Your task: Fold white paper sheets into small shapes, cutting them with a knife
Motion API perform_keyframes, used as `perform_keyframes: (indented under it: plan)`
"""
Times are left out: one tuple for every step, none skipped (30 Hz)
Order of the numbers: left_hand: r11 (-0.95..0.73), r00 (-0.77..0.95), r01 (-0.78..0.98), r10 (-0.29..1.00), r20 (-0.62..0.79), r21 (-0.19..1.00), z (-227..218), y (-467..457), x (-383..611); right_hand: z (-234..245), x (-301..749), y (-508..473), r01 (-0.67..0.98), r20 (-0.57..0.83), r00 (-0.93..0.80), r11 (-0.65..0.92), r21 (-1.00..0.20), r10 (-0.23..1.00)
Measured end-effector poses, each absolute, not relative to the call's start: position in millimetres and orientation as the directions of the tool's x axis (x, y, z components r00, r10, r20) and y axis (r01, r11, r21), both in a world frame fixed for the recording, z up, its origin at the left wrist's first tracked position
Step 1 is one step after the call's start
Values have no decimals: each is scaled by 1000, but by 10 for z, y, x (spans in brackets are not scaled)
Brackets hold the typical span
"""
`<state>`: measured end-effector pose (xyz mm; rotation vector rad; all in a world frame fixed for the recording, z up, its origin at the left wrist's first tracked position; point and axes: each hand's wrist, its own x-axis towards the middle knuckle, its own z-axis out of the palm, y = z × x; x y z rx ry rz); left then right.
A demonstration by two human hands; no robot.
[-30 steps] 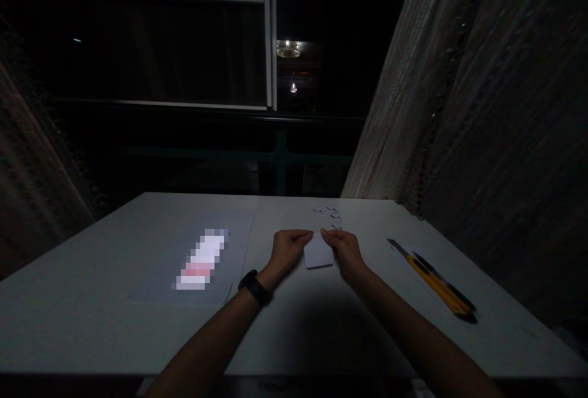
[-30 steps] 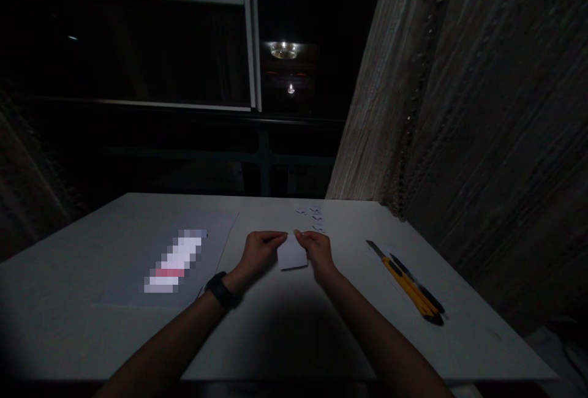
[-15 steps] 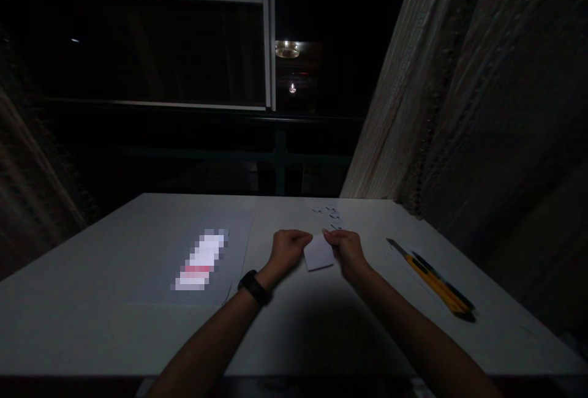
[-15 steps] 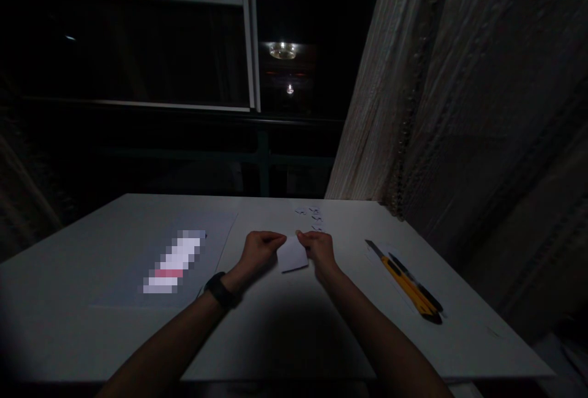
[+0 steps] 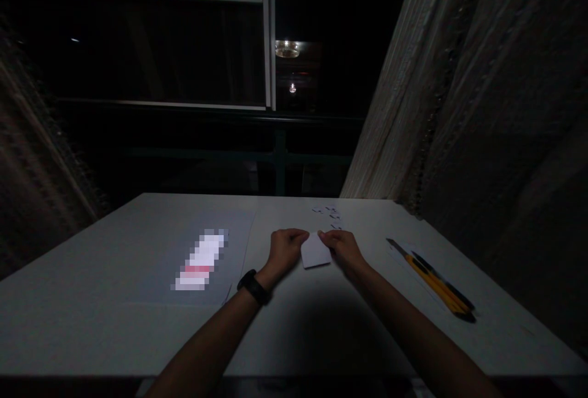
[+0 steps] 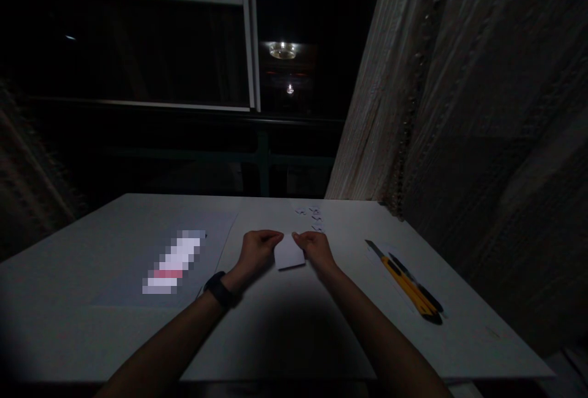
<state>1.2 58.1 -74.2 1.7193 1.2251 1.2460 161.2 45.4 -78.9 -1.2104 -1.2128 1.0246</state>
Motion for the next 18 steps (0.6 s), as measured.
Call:
perform_keyframes:
  plan:
    - [-325,96,294,946,310,899,-749,592,8,-789,1614,454,68,102,79,97,-993,992]
    - [-321,92,292,947,308,901,-755,602,4,-789,1614,453,82,95,65,90,-993,993]
    - [-322,92,290,947,309,901,-760,610,2,-788,1614,452,93,92,66,86,-992,994]
    - [-326,95,287,945,312,901,-763,616,2,-787,1613,452,97,89,77,82,-992,993]
    - [-331,99,283,944,316,900,-765,620,3,-787,1613,451,91,87,97,78,-993,991]
    - [-332,102,278,943,316,901,-766,622,6,-788,1612,451,78,85,117,76,-994,989]
    - [-327,100,274,945,311,905,-765,622,9,-790,1612,451,61,82,130,75,-995,988]
    - [-318,96,271,948,303,909,-764,622,13,-792,1611,451,42,81,137,76,-996,987]
    - [-306,91,267,952,292,914,-762,621,15,-794,1610,452,24,79,141,76,-997,987]
    - [-292,85,262,956,280,920,-761,622,17,-796,1609,452,5,74,145,74,-997,987]
    - [-278,81,255,960,266,926,-761,623,18,-797,1607,451,-14,62,151,65,-998,987]
    - [-267,85,242,963,254,933,-760,625,18,-797,1605,449,-32,47,157,52,-998,986]
    - [-260,99,223,965,243,940,-760,627,17,-796,1603,446,-52,30,164,40,-998,986]
    - [-250,114,198,966,231,948,-759,629,16,-794,1600,441,-72,16,168,28,-997,986]
    - [-238,134,173,967,217,956,-756,628,14,-792,1597,435,-85,7,166,22,-996,986]
    - [-223,155,151,968,199,963,-752,626,11,-790,1594,429,-89,9,158,23,-996,987]
    - [-203,174,136,969,178,970,-744,621,7,-788,1590,422,-81,20,149,32,-996,989]
    - [-179,185,126,971,154,976,-733,613,3,-785,1587,415,-61,38,138,47,-997,990]
